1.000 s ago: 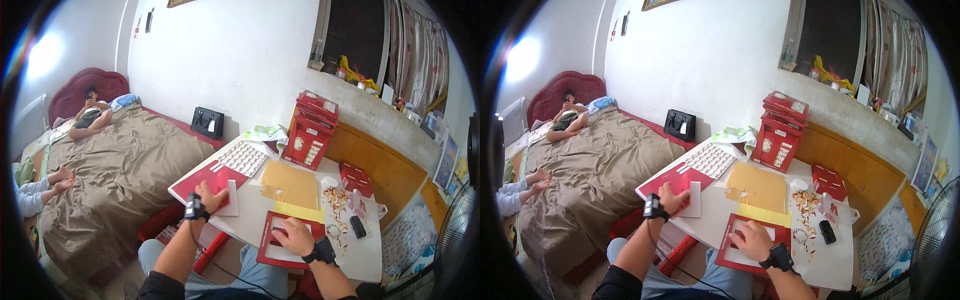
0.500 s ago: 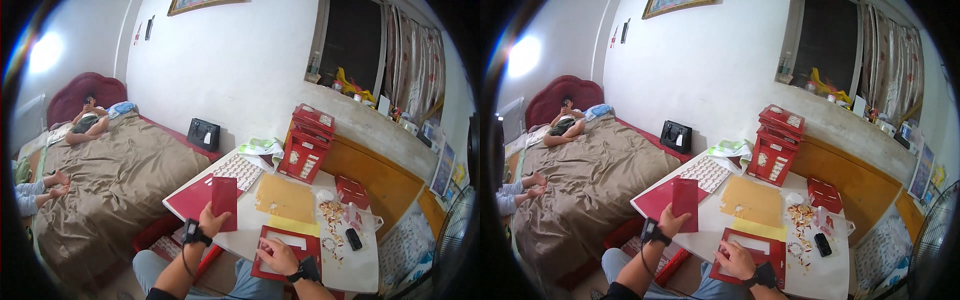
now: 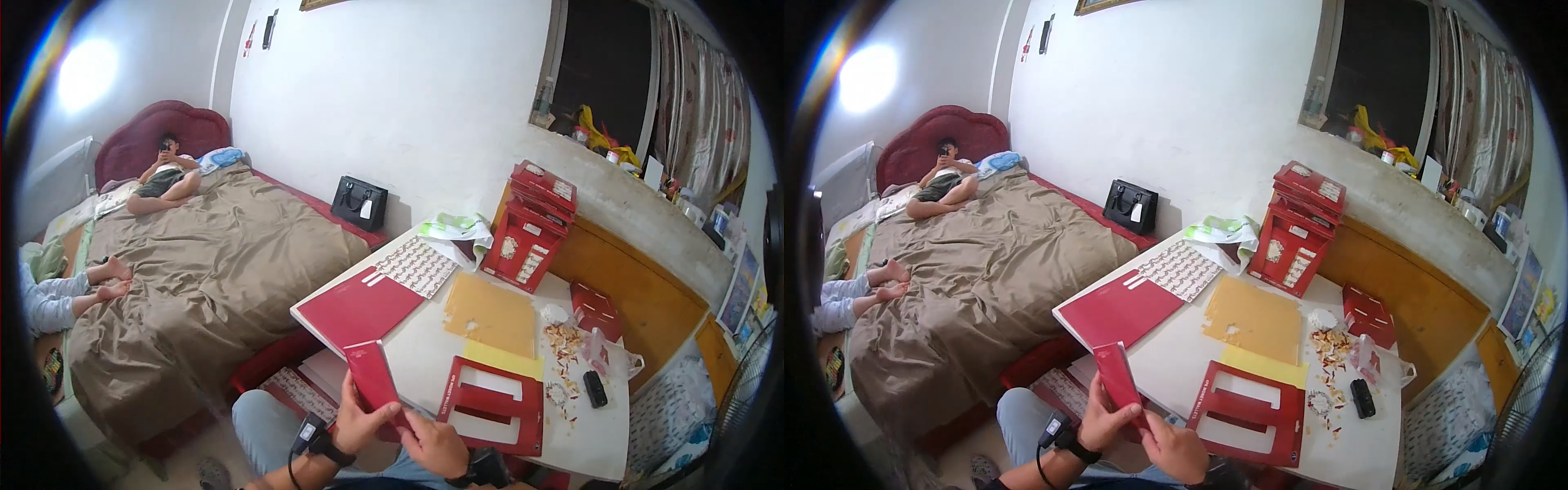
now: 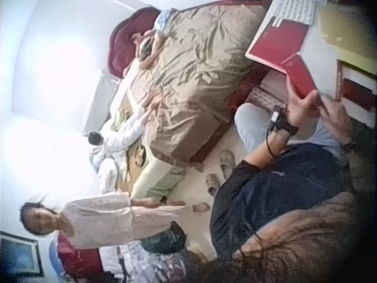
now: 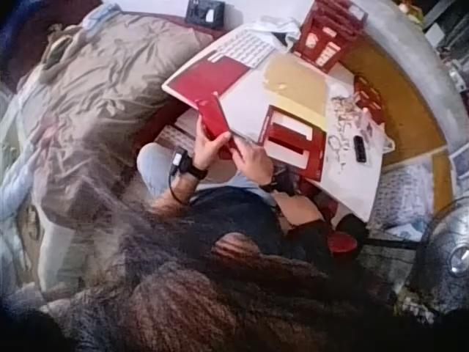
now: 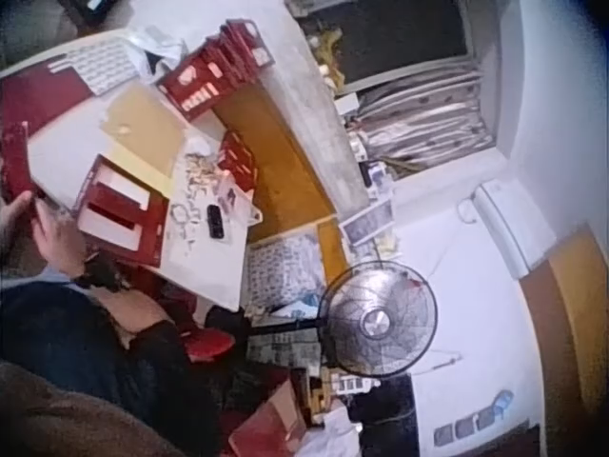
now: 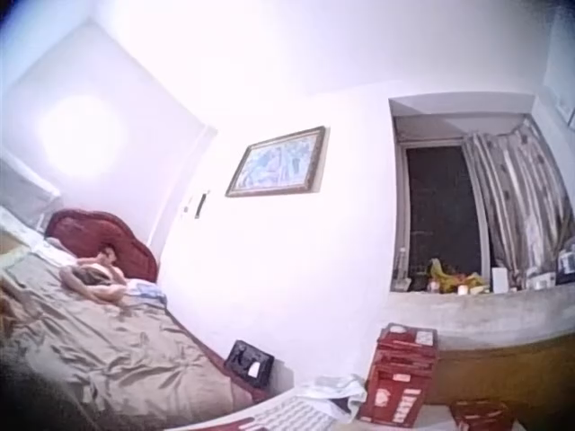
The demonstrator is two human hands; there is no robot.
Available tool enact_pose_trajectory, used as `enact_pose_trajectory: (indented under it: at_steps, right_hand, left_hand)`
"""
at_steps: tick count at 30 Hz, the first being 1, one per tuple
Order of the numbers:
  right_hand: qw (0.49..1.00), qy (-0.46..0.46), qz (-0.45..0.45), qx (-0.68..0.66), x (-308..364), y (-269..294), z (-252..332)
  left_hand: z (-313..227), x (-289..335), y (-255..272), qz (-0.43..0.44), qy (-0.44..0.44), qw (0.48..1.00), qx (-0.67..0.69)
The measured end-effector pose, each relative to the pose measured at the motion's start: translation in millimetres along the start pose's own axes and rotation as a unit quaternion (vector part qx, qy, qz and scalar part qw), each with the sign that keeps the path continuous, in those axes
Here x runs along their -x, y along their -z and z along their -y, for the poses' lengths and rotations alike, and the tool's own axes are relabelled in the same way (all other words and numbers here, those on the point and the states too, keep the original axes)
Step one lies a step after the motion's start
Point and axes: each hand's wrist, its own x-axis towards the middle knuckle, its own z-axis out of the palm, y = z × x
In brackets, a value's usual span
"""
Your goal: Assembling and folding red money wallets or envelopes from flat cardstock pieces.
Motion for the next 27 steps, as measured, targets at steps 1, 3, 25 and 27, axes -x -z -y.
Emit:
enact_pose_trajectory:
  at_steps: [1, 3, 25, 27]
  right_hand:
    - [0.999, 0.036, 0.011, 0.012, -4.6, -4.3, 5.7]
    - [0.997, 0.072, 0.017, -0.013, -21.0, -12.6, 5.9]
    - [0.97, 0.058, 0.044, 0.233, -167.2, -84.9, -62.1]
    - [0.972, 0.013, 0.081, 0.22, -172.0, -81.7, -58.6]
  left_hand:
    - [-4.0, -0.7, 4.5, -0.029, 0.035, 0.999, 0.015]
    - [-12.1, -7.4, 14.9, -0.074, 0.042, 0.996, -0.005]
    - [24.2, -39.1, 131.6, -0.146, 0.062, 0.987, -0.001]
    - [26.6, -39.6, 132.4, -0.135, 0.052, 0.989, 0.012]
